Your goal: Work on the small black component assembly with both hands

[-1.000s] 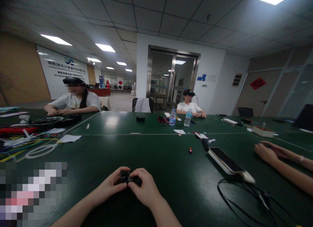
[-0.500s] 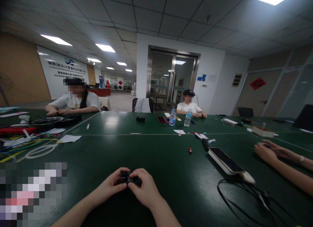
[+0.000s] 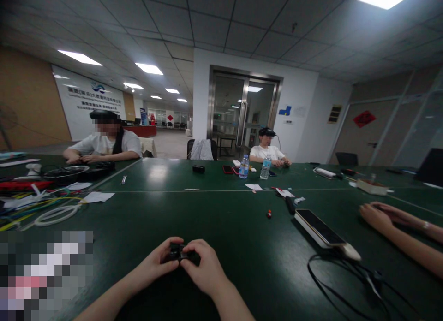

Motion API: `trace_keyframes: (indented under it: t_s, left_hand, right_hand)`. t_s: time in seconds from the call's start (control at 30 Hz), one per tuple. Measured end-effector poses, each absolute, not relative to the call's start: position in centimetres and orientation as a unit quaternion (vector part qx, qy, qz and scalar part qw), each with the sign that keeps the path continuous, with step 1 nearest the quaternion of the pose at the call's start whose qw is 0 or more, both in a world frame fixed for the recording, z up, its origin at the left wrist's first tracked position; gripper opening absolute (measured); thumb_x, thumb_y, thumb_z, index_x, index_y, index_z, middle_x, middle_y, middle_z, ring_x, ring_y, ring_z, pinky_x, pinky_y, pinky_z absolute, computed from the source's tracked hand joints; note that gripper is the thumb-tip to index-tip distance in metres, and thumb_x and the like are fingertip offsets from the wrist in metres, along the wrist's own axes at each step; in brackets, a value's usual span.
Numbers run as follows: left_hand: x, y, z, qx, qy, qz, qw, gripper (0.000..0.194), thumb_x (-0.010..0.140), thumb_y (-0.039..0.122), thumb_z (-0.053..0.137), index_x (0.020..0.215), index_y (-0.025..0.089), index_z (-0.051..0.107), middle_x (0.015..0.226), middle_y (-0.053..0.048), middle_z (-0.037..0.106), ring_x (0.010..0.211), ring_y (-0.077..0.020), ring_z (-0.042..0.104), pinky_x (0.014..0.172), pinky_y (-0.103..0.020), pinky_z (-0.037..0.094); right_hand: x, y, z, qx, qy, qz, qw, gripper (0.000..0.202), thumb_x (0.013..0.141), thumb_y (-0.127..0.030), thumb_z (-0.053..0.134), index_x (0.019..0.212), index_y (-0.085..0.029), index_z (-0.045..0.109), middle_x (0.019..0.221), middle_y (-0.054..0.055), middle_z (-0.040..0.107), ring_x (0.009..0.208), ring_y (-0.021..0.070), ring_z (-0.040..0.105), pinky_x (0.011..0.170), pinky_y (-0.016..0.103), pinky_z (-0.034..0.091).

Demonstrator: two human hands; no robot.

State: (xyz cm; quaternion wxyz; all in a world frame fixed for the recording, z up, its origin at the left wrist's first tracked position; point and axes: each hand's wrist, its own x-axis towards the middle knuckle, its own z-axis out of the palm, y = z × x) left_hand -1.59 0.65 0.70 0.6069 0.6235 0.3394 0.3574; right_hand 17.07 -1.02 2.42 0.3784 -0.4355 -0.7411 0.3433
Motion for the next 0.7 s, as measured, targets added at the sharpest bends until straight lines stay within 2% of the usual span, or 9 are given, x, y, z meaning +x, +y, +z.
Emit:
trace_keyframes:
  t_s: [0.47,0.7]
  left_hand:
    - [-1.59,0.61,0.87,0.637,0.345,0.346,0.597,0.037,0.072,0.029,0.063,0.105,0.024,0.047,0.102,-0.003,0.059,0.095,-0.0216,0.056,0.084,-0.039,0.041]
    - [-1.58,0.86,0.41,0.628,0.336,0.362,0.602,0.044,0.069,0.033,0.066,0.107,0.025,0.045,0.103,-0.003,0.058,0.099,-0.0233,0.055,0.087,-0.041,0.039]
  right_hand:
    - [17.10,-1.22,2.82,-0.432,-0.743,0.348,0.375,0.019,0.073,-0.021,0.060,0.092,-0.024,0.061,0.103,0.002,0.056,0.097,0.0174,0.054,0.086,0.033,0.043]
    - [17.06,-0.96,2.27,-0.423,-0.745,0.337,0.391,0.019,0.072,-0.020,0.061,0.091,-0.023,0.061,0.101,0.002,0.057,0.096,0.0162,0.055,0.086,0.031,0.043]
